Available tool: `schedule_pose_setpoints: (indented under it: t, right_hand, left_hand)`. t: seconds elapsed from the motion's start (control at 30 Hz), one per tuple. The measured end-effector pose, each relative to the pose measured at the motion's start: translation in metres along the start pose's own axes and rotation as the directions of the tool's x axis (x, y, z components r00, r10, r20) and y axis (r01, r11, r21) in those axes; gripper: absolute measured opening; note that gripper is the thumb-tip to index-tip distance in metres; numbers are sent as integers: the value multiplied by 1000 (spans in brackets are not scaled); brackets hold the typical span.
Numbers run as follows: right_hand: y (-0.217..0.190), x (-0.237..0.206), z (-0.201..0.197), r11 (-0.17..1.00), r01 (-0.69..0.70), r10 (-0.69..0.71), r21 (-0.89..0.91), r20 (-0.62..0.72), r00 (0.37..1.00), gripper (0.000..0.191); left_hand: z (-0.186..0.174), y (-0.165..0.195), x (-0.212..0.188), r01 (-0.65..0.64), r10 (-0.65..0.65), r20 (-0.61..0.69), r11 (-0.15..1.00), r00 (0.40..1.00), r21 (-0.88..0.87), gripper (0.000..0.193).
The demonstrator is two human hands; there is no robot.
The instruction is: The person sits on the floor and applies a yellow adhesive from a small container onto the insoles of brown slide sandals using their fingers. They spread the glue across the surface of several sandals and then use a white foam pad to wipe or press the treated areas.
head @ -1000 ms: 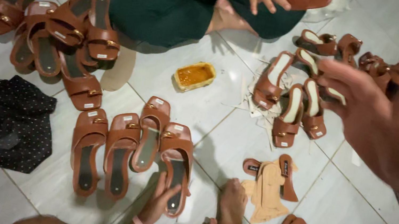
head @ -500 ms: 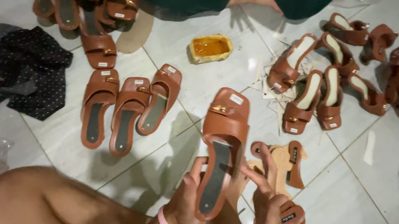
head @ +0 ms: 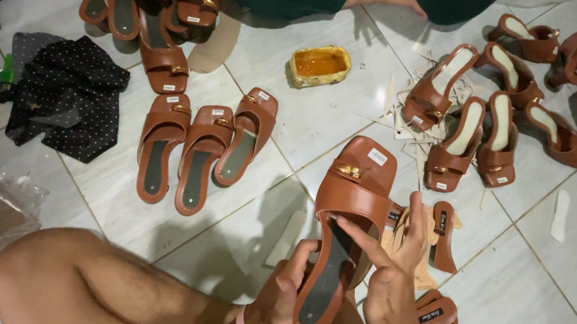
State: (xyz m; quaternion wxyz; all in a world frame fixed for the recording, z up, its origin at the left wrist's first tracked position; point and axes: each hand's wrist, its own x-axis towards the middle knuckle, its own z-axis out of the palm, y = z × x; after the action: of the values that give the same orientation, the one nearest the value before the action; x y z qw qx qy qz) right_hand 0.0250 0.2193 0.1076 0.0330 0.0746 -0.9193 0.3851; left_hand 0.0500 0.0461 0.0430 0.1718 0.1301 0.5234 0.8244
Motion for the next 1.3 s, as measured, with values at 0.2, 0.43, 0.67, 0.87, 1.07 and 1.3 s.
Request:
schedule_pose_setpoints:
  t: [0.2, 0.43, 0.67, 0.87, 1.07, 1.3]
  right_hand:
    - [-1, 2, 0, 984, 63, -72, -165, -52, 996, 83]
    - [3, 2, 3, 981, 58, -64, -186, -28, 998, 82]
    - [6, 4, 5, 985, 38, -37, -170, 9, 999, 83]
    - [6, 4, 6, 988, 45, -43, -146, 20, 999, 80]
    - [6, 3, 6, 986, 59, -57, -155, 17, 998, 77]
    - [7, 2, 4, 978, 97, -101, -184, -8, 995, 73]
  left_hand:
    - [2, 6, -2, 16, -14, 24, 999, 1000, -44, 113]
    - [-1, 14, -4, 27, -28, 10, 996, 1000, 85, 112]
    - [-2, 14, -2, -12, 7, 40, 990, 999, 140, 108]
    - [-4, 14, -4, -61, 51, 46, 968, 998, 242, 108]
    - [-5, 11, -4, -122, 106, 75, 961, 991, 250, 107]
    - [-9, 6, -5, -138, 128, 51, 937, 990, 320, 104]
